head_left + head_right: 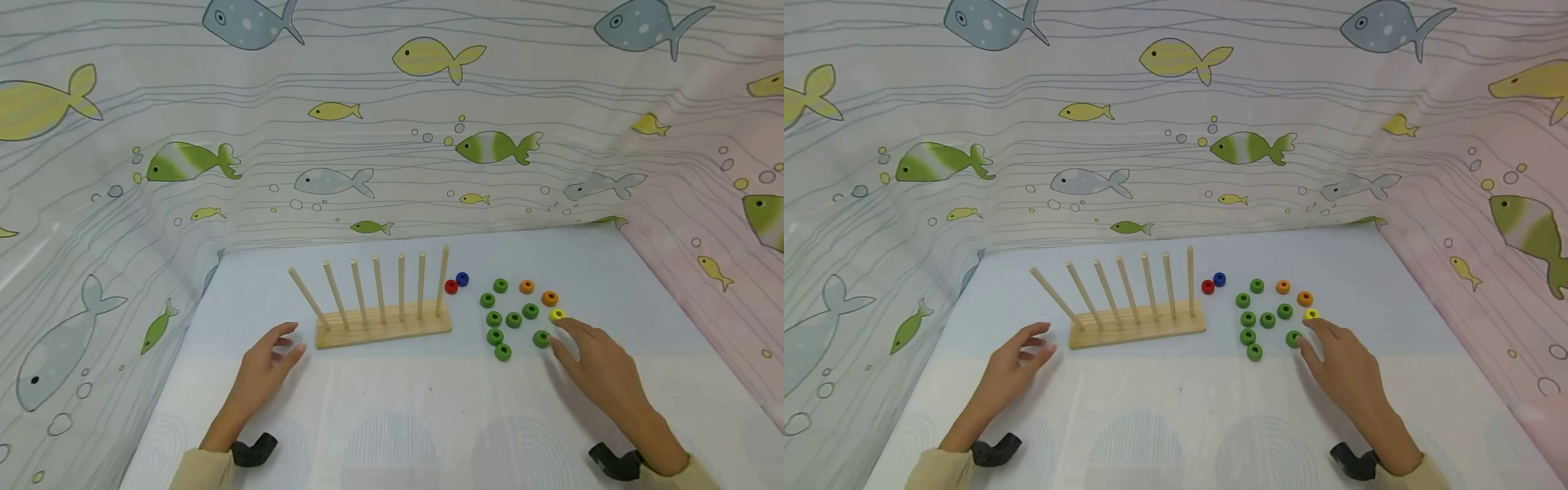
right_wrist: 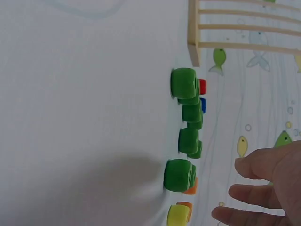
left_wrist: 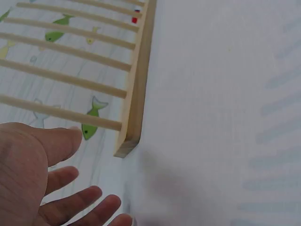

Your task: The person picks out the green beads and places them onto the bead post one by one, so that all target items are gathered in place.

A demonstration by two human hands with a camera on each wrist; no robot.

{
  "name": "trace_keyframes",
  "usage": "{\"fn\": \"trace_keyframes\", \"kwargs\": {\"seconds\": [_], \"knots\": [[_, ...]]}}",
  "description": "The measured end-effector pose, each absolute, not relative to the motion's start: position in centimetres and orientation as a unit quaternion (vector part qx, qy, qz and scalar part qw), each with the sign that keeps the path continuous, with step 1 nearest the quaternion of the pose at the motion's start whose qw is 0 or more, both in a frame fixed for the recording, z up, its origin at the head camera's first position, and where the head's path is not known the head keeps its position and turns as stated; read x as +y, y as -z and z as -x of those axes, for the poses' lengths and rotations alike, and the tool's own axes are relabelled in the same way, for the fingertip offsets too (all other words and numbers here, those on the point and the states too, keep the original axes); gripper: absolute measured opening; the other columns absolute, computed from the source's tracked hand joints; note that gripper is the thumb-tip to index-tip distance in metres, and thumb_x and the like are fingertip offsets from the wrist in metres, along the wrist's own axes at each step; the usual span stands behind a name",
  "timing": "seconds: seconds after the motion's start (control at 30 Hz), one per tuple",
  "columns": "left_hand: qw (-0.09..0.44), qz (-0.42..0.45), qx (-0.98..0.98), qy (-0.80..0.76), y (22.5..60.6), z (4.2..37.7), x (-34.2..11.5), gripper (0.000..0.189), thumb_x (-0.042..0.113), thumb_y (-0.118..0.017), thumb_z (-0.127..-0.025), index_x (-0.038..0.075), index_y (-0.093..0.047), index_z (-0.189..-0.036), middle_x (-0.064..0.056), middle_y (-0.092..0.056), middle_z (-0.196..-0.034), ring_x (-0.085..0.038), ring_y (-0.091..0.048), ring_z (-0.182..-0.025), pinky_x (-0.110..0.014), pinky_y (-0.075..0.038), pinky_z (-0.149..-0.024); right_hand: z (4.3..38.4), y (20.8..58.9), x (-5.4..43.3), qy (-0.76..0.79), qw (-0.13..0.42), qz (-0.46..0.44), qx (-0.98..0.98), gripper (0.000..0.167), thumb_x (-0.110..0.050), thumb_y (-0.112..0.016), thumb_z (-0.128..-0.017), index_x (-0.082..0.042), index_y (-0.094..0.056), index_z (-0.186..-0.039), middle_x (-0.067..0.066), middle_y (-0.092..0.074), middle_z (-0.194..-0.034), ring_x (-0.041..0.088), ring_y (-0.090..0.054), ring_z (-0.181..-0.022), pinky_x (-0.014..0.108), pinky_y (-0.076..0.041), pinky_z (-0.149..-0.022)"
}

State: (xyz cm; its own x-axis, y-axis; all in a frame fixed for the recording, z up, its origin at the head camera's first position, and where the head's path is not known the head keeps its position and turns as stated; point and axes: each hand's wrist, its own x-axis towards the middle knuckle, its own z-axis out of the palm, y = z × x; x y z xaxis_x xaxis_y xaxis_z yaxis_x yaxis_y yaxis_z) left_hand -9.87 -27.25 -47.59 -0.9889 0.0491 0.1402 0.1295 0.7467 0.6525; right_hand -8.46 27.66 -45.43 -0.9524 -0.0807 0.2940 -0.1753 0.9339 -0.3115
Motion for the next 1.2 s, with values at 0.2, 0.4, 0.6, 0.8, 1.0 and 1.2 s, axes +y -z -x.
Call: {"fn": "trace_keyframes", "kwargs": {"seconds": [0.2,0.4,0.6,0.8,1.0,1.2], "knots": [[0.061,0.062,-0.922,0.376,48.0,10.5,-26.7,0.051,0.032,-0.071,-0.1,0.006,-0.057,-0.141,-0.012,-0.063,-0.136,-0.026,-0.063,-0.113,-0.039,-0.054,-0.086,8.5,45.3,27.5,-0.181,0.123,-0.049,-0.974,0.042,-0.022,-0.076,-0.094,-0.004,-0.067,-0.131,0.027,-0.064,-0.129,0.049,-0.059,-0.111,0.063,-0.053,-0.072],[0.044,0.049,-0.919,0.389,48.5,10.6,-26.3,0.05,0.027,-0.075,-0.097,0.007,-0.058,-0.139,-0.01,-0.065,-0.133,-0.024,-0.064,-0.11,-0.034,-0.053,-0.085,8.7,45.5,27.7,-0.218,0.104,-0.057,-0.969,0.042,-0.019,-0.078,-0.093,0.001,-0.069,-0.128,0.026,-0.067,-0.124,0.041,-0.066,-0.099,0.053,-0.055,-0.068],[0.04,0.051,-0.911,0.407,48.7,11.2,-25.8,0.051,0.024,-0.078,-0.095,0.008,-0.057,-0.139,-0.008,-0.064,-0.133,-0.023,-0.064,-0.109,-0.03,-0.053,-0.084,9.3,46.1,28.0,-0.257,0.052,-0.037,-0.964,0.042,-0.019,-0.075,-0.095,0.001,-0.066,-0.131,0.023,-0.068,-0.121,0.035,-0.068,-0.096,0.038,-0.052,-0.063],[0.024,0.051,-0.904,0.424,48.8,11.9,-25.5,0.052,0.025,-0.079,-0.094,0.01,-0.057,-0.14,-0.007,-0.064,-0.133,-0.021,-0.063,-0.109,-0.028,-0.053,-0.083,9.6,46.9,28.2,-0.278,0.048,-0.032,-0.959,0.044,-0.019,-0.077,-0.094,0.001,-0.066,-0.131,0.019,-0.072,-0.112,0.032,-0.068,-0.092,0.039,-0.053,-0.067],[0.004,0.034,-0.898,0.439,49.0,12.5,-25.4,0.057,0.031,-0.081,-0.092,0.014,-0.057,-0.14,-0.004,-0.063,-0.132,-0.02,-0.061,-0.108,-0.024,-0.05,-0.081,9.8,47.3,28.1,-0.285,0.05,-0.038,-0.956,0.044,-0.018,-0.079,-0.093,0.001,-0.066,-0.13,0.018,-0.073,-0.11,0.03,-0.068,-0.091,0.041,-0.053,-0.07],[-0.023,0.019,-0.889,0.457,49.2,13.2,-25.6,0.06,0.033,-0.08,-0.093,0.012,-0.055,-0.143,-0.009,-0.064,-0.129,-0.023,-0.058,-0.104,-0.026,-0.047,-0.081,10.2,47.5,28.0,-0.283,0.048,-0.041,-0.957,0.042,-0.018,-0.079,-0.093,0.002,-0.067,-0.128,0.018,-0.073,-0.108,0.031,-0.069,-0.09,0.045,-0.054,-0.071]]}}
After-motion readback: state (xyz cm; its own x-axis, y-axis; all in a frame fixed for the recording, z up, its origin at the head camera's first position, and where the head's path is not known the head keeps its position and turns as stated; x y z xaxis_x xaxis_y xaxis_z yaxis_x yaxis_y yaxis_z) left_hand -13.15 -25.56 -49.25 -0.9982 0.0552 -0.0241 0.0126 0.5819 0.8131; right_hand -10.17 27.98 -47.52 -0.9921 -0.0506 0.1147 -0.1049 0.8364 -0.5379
